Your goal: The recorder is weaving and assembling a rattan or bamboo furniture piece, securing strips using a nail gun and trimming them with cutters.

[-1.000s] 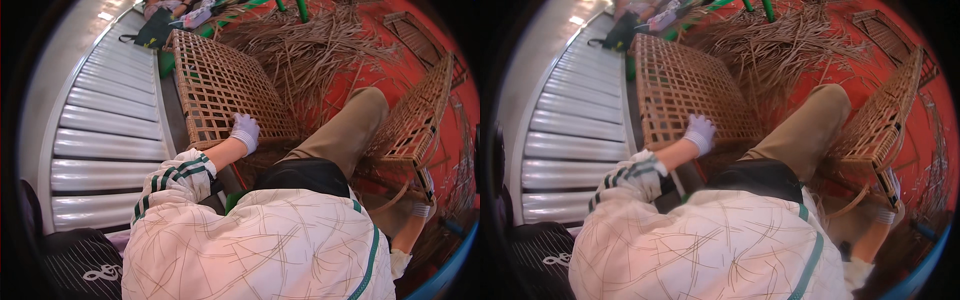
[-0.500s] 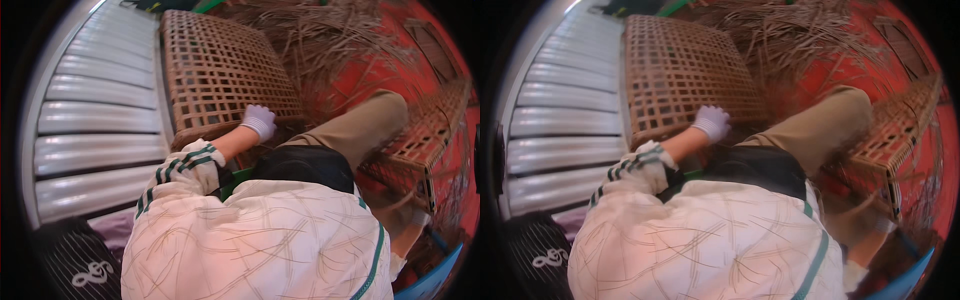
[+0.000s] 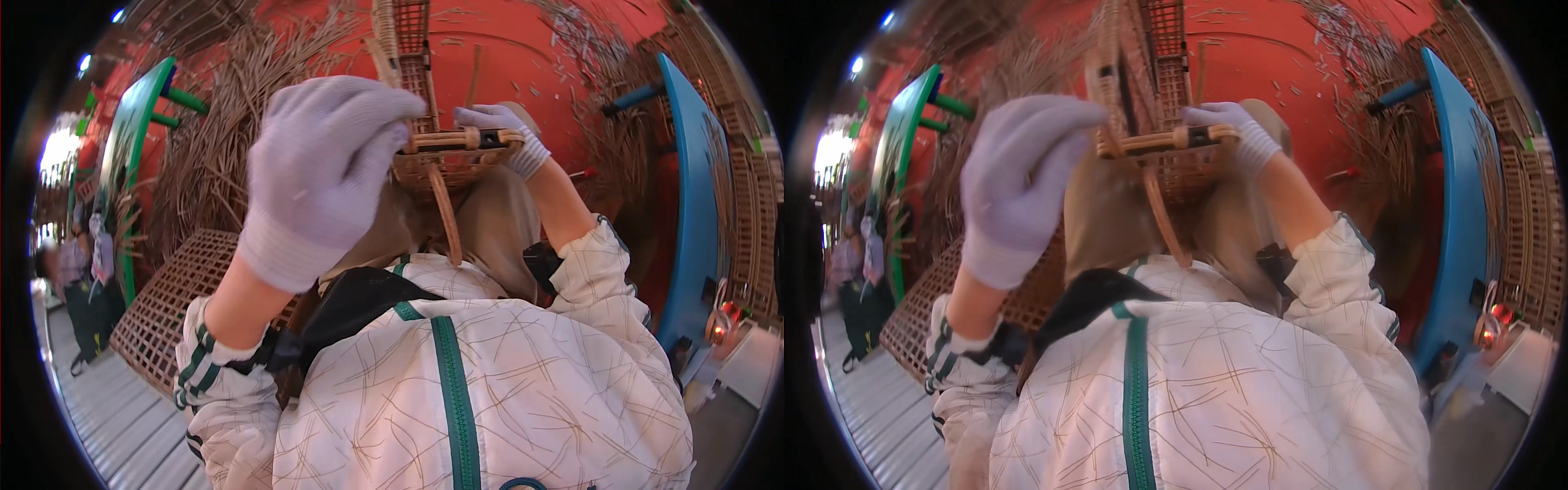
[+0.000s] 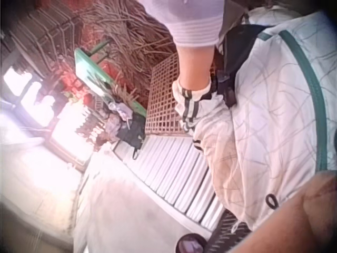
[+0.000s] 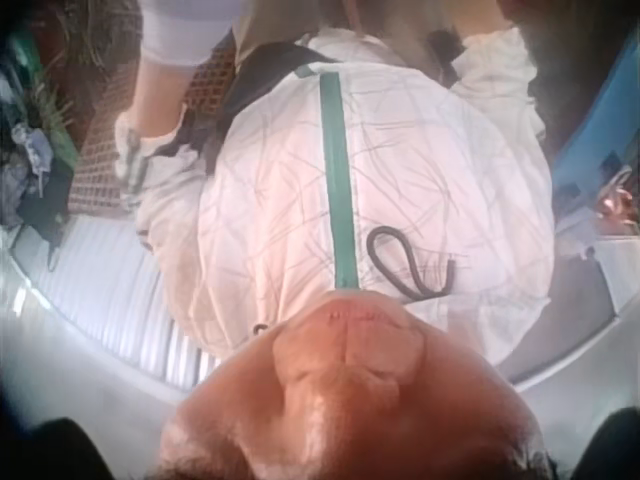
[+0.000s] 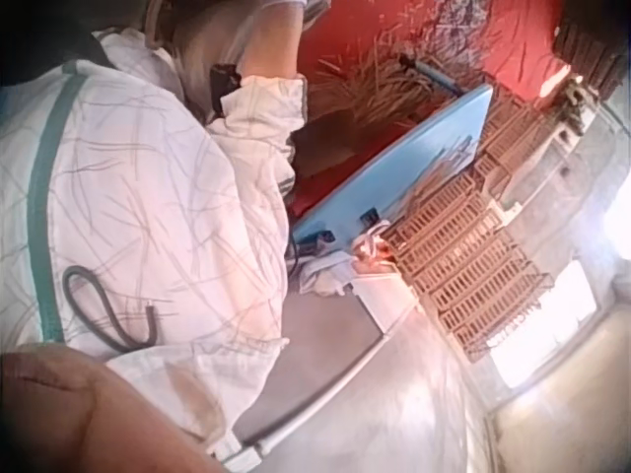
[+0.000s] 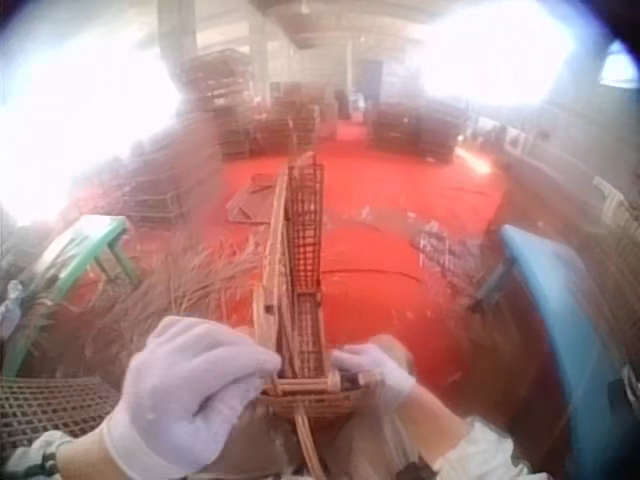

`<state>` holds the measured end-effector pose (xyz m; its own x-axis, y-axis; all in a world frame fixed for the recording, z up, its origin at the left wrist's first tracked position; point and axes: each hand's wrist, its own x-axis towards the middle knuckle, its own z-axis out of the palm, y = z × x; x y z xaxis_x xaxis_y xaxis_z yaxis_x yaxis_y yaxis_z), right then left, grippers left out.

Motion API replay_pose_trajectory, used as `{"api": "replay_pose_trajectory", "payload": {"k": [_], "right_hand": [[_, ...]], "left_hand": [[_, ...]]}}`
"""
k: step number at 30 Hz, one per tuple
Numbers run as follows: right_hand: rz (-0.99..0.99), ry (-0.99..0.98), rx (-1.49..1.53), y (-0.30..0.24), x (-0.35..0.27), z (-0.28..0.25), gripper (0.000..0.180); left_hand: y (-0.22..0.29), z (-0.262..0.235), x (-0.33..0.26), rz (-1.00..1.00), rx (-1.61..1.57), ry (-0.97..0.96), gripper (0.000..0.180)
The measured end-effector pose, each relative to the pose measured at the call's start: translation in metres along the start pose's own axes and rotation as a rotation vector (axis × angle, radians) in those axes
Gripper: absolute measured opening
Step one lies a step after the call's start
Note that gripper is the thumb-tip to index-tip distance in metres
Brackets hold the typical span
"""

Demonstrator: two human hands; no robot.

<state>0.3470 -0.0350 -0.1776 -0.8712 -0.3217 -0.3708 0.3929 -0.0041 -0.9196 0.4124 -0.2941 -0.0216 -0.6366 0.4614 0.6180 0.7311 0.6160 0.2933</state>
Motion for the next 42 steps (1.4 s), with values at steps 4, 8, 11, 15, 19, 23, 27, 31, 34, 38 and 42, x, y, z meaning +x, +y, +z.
{"api": "replay_pose_trajectory", "payload": {"k": [4, 8, 11, 15, 19, 23, 27, 31, 34, 38, 42], "right_hand": [[0.107, 0.055, 0.114, 0.003, 0.009, 0.009, 0.04], [0.048, 0.02, 0.113, 0.01, 0.009, 0.006, 0.041], [0.061, 0.023, 0.076, 0.008, 0.013, 0.004, 0.04], [0.017, 0.01, -0.087, 0.009, 0.02, 0.004, 0.037], [0.019, 0.044, -0.072, -0.001, 0.02, 0.009, 0.036], [-0.022, 0.128, -0.385, -0.026, 0.017, 0.014, 0.038], [-0.109, 0.223, -0.365, -0.053, 0.007, 0.014, 0.039], [-0.222, 0.234, -0.36, -0.075, 0.002, 0.016, 0.038], [-0.37, 0.304, -0.354, -0.104, -0.017, 0.026, 0.034], [-0.438, 0.326, -0.276, -0.143, -0.062, 0.054, 0.024], [-0.839, 0.421, -0.462, -0.141, -0.083, 0.073, 0.02]], "left_hand": [[-0.016, 0.044, 0.01, 0.16, 0.064, -0.083, 0.016], [-0.015, 0.062, 0.004, 0.135, -0.012, -0.182, 0.019], [-0.012, 0.063, 0.001, 0.143, 0.024, -0.266, 0.024], [-0.009, 0.063, 0.0, 0.136, 0.062, -0.278, 0.03], [-0.007, 0.061, 0.001, 0.125, 0.08, -0.294, 0.033], [-0.008, 0.061, -0.002, 0.113, 0.09, -0.324, 0.036], [-0.007, 0.06, -0.002, 0.112, 0.106, -0.326, 0.037], [-0.007, 0.062, -0.003, 0.092, 0.115, -0.338, 0.038], [-0.004, 0.061, -0.002, 0.09, 0.127, -0.338, 0.038], [-0.006, 0.064, -0.004, 0.088, 0.144, -0.316, 0.035], [-0.006, 0.064, -0.003, 0.073, 0.123, -0.323, 0.034]]}}
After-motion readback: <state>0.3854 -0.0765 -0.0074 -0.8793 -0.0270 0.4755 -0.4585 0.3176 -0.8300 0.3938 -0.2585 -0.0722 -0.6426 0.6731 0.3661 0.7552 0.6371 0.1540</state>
